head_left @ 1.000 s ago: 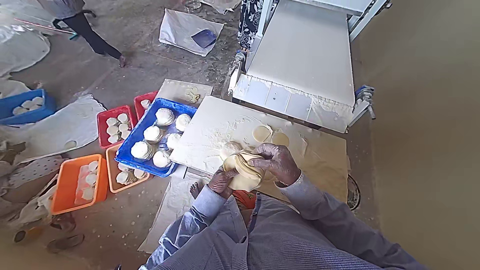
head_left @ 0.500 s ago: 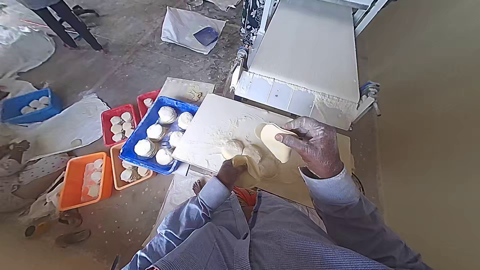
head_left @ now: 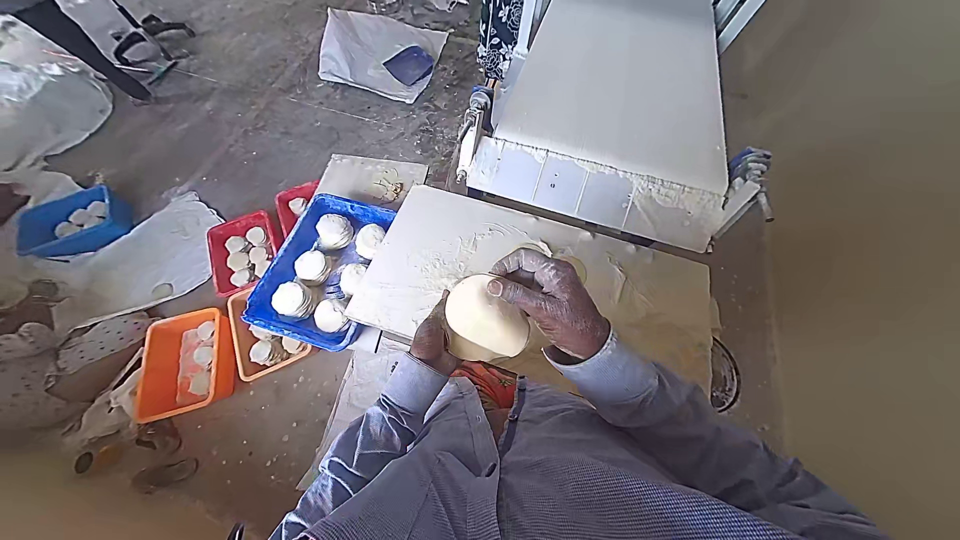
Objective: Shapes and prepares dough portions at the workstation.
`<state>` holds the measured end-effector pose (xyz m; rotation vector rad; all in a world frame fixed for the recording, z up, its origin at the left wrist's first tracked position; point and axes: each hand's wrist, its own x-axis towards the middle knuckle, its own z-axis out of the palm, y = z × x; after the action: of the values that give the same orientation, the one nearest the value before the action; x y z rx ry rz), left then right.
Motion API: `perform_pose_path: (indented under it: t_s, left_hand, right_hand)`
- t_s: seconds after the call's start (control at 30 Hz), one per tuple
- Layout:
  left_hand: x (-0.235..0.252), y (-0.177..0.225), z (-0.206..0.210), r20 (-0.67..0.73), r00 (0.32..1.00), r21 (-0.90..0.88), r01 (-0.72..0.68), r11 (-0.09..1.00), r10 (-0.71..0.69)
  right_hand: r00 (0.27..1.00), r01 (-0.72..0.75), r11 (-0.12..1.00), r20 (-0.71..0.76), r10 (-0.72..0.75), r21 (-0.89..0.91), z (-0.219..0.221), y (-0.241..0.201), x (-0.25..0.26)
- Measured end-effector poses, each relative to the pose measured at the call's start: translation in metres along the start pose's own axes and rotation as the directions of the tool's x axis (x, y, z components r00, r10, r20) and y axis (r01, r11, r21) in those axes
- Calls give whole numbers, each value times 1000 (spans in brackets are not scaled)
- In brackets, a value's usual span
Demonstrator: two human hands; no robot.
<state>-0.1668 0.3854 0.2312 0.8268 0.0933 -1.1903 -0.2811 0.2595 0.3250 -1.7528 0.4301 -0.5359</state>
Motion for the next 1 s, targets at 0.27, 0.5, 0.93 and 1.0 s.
perform_pose_path:
  t_s: [0.27, 0.5, 0.93, 1.0]
  left_hand:
    - [-1, 1, -4, -56, 997, 10, 51, 999, -50]
    - [5, 7, 6, -54, 996, 62, 74, 995, -71]
    - [27, 28, -52, -187, 956, 189, 259, 947, -225]
    - [41, 33, -79, -312, 936, 211, 233, 949, -160]
  right_hand:
    - [990, -66, 889, 84, 116, -454, 1, 50, 3]
    - [781, -620, 756, 71, 621, 208, -7, 81, 14]
    - [818, -528, 812, 109, 565, -248, 36, 115, 37]
    - [823, -483, 774, 88, 561, -409, 57, 124, 57]
